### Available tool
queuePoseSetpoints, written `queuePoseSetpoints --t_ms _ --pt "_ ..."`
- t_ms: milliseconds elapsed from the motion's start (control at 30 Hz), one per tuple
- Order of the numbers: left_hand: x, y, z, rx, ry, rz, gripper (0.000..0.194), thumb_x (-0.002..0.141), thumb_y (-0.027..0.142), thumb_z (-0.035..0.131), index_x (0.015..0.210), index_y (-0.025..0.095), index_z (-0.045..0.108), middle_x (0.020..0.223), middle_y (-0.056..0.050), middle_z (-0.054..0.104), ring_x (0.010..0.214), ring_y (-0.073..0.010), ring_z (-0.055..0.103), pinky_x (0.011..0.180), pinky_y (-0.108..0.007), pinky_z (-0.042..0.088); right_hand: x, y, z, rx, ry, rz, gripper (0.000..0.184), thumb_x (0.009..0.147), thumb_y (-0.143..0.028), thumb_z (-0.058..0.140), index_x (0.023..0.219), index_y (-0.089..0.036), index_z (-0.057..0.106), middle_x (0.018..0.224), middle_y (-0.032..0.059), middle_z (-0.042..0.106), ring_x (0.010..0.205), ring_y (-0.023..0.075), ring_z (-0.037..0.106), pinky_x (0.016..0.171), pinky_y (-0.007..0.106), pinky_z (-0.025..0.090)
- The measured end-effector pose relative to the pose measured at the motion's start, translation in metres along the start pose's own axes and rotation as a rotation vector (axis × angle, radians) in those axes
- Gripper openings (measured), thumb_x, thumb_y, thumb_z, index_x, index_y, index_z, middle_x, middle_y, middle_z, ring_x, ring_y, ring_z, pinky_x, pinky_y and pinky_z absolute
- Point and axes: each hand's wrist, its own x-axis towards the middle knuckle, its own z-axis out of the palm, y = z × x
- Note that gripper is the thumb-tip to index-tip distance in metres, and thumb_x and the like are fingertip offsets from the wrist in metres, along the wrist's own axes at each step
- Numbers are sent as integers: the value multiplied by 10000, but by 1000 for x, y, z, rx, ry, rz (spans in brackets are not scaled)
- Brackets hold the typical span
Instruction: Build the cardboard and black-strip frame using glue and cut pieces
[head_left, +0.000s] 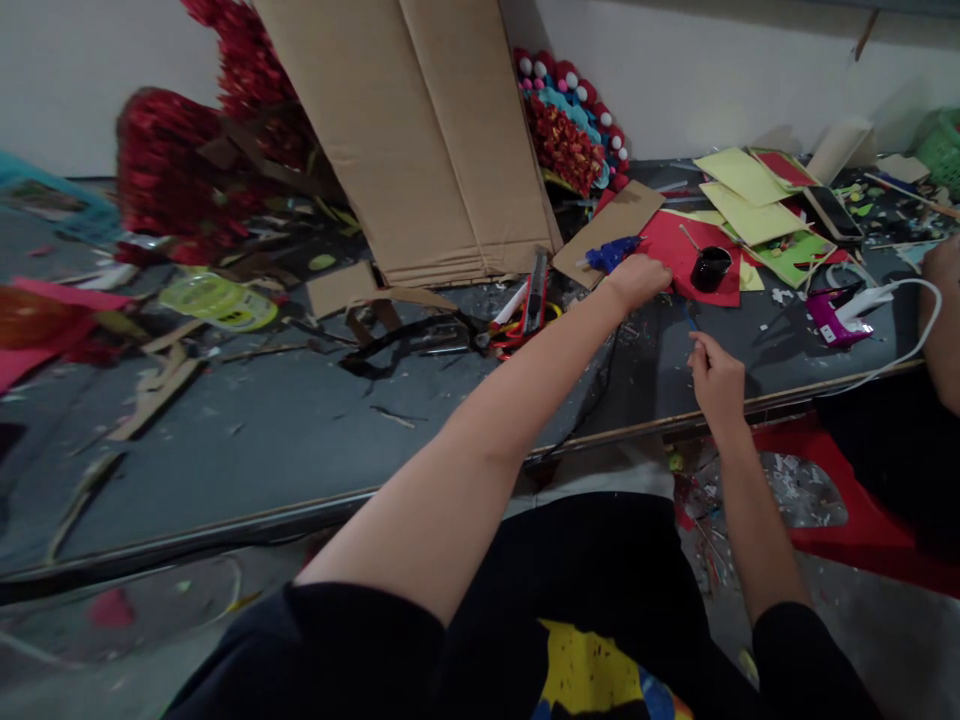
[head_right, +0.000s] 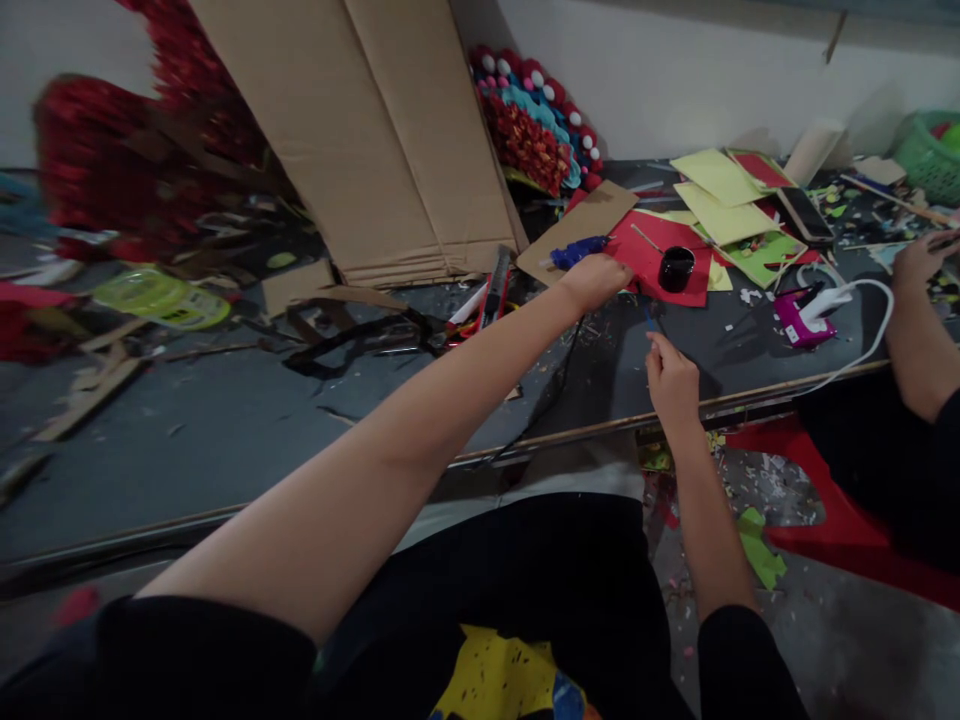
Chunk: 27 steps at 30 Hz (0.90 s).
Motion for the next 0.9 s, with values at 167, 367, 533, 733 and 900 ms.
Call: queuePoseSetpoints --t_ms 167,367,533,733,900 --pt "1 1 -5 11 -37 12 358 889 49 357 1044 93 676 959 -191 716 969 -252 662 737 -312 459 -1 -1 -2 39 43 44 361 910 -310 364 1059 -165 658 655 26 669 605 147 628 671 271 479" --pt "-1 2 -9 13 -61 -4 348 899 58 360 1051 84 673 984 -197 712 989 -248 657 748 -299 454 -9 3 -10 85 98 119 374 906 -348 378 1047 -152 662 635 18 652 535 127 588 628 256 461" --pt "-2 3 -11 -46 -27 -7 335 906 67 373 1023 90 687 961 -199 714 970 -260 661 763 -318 461 -23 11 -21 101 175 174 376 905 -371 391 1049 -151 660 626 4 639 489 107 550 607 248 458" --pt "-2 2 -11 -48 -27 -12 327 895 61 394 1033 109 687 953 -169 720 966 -233 663 771 -299 461 -36 12 -36 144 264 262 372 896 -386 426 1051 -145 664 607 -5 617 489 100 539 575 236 446" --pt "-3 1 -10 -18 -36 0 336 900 70 374 1029 106 683 975 -174 717 970 -231 658 759 -296 452 -43 4 -53 236 343 360 356 872 -396 473 1031 -143 666 594 -16 598 468 84 510 550 223 436"
